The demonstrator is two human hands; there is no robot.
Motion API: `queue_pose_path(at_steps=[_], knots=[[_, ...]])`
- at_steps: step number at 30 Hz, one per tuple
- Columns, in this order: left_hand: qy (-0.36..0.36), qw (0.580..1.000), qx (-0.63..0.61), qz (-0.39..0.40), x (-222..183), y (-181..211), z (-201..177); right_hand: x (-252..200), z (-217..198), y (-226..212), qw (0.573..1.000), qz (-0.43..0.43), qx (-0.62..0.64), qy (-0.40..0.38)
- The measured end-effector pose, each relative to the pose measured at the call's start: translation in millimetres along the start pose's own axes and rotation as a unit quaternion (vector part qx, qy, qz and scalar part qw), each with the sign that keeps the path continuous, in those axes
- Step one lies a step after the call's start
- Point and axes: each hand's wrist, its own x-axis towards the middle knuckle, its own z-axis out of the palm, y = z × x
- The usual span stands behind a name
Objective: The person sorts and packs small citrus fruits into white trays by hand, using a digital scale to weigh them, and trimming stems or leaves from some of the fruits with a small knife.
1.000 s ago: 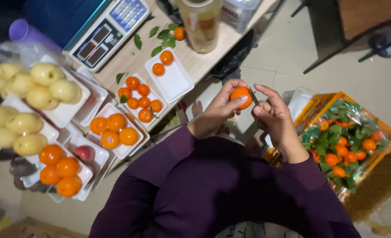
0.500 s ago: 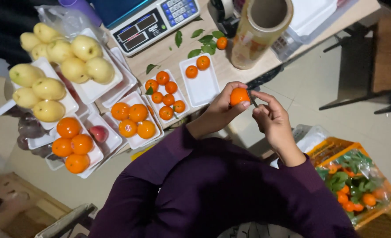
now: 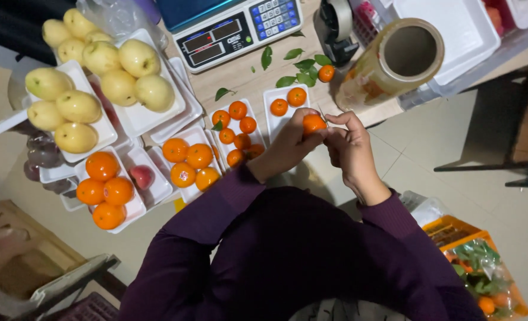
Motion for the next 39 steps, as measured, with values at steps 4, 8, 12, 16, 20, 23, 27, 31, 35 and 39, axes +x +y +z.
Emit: queue_pose_path(at_steps=[4,8,12,16,20,23,27,31,35,39], knots=[[0.014,1.0,-0.021,-0.004,12.3,-6.5,-16.5,15.4,16.9,-10.3,0.999,0.015,0.031,0.0],[0.03,0.997,-0.068,-0.029,11.8,20.7,-33.5,23.1,18.4,-20.8,0.996,-0.057,-0.044,-0.055],[0.038,0.998,-0.035,0.027,30.0,4.3,-44.4,35.8,11.5,-16.5,0.989,-0.092,-0.093,-0.074],[-0.002,0.999,0.029,0.026,33.3,3.1,-41.7,51.5,1.8,10.5,0.99,-0.103,-0.081,-0.047],[-0.002,0.999,0.042,0.022,42.0,0.8,-43.4,58.3,6.6,14.0,0.996,-0.08,-0.04,-0.016],[0.008,0.998,0.045,0.039,46.2,11.3,-41.3,67.1,14.2,15.9,0.998,-0.055,0.026,-0.002],[0.004,0.998,0.052,0.022,45.6,18.7,-45.4,55.7,37.0,-20.1,0.999,-0.009,0.048,0.011],[0.019,0.999,0.011,0.024,36.8,16.6,-47.7,58.9,29.4,-18.0,0.999,-0.028,0.019,-0.03],[0.026,0.999,-0.01,0.022,38.6,-8.5,-53.3,57.4,22.7,-21.3,0.991,-0.087,-0.069,-0.071],[0.011,1.0,0.001,0.022,39.4,0.6,-48.7,68.0,5.8,3.3,0.986,-0.119,-0.097,-0.069]])
